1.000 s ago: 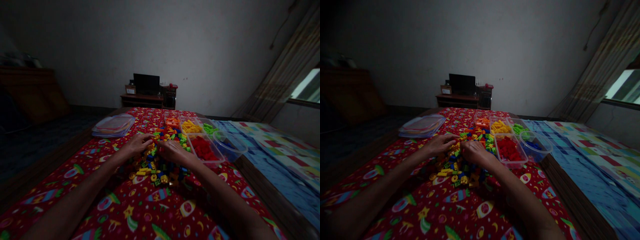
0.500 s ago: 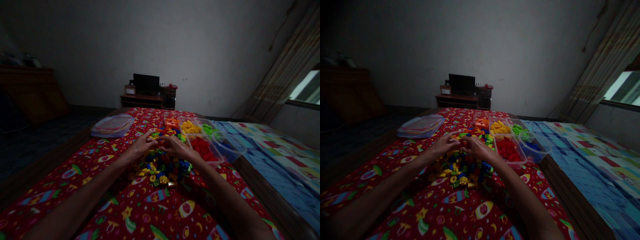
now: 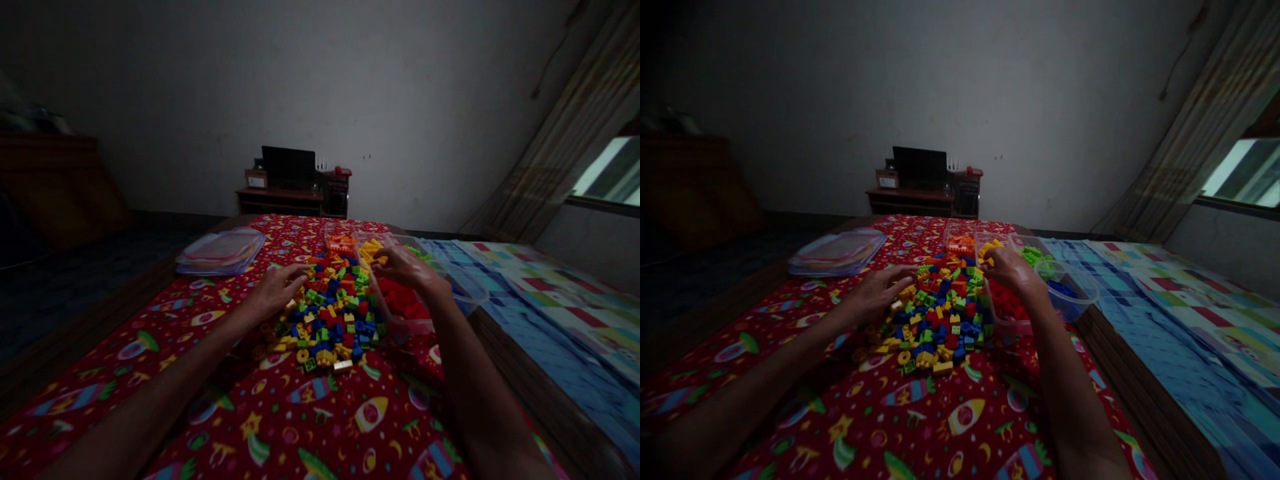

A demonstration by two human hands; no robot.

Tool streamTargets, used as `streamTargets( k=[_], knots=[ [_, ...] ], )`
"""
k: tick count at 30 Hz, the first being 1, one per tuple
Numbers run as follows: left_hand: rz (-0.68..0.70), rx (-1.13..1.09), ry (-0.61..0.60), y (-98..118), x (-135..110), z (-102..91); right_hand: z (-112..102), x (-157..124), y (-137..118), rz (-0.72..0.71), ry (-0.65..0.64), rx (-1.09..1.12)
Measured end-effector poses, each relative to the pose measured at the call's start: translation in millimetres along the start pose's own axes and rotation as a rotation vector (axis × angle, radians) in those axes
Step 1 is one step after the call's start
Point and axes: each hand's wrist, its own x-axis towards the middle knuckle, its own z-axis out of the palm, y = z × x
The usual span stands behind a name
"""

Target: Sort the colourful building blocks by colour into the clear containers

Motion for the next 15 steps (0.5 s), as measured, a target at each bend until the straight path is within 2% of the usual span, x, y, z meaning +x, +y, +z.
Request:
streamTargets(
  k=[2, 4, 5, 8, 9, 10, 12, 15],
  knots=[
    [0.11, 0.036, -0.006, 7.8, -3.8, 7.2, -5.2, -2.1, 10.9, 0.07, -0.041, -0.071],
    [0.287, 0.066, -0.034, 23.5, -13.3, 19.4, -8.3, -3.5, 14.2, 0.117, -0.006, -0.098],
    [0.4, 0.084, -0.074, 33.6, -20.4, 26.8, -9.3, -3.7, 13.3, 0.125, 0.017, -0.092],
    [0.702, 0.206, -0.294, 64.0, -46.3, 50.8, -9.7, -2.9, 3.7, 0.077, 0.04, -0.038],
    [0.77, 0.239, -0.346, 71.3, -54.2, 58.3, -8.8, -2.2, -0.4, 0.051, 0.032, -0.021],
    [0.813, 0.273, -0.395, 76.2, -60.6, 65.1, -7.3, -1.6, -4.5, 0.022, 0.025, -0.009],
    [0.828, 0.328, -0.396, 78.4, -67.2, 75.0, -2.9, -0.2, -11.6, -0.028, 0.015, 0.004],
    [0.783, 0.442, -0.325, 69.3, -61.8, 78.2, 5.6, 1.7, -19.6, -0.078, -0.014, -0.002]
  ],
)
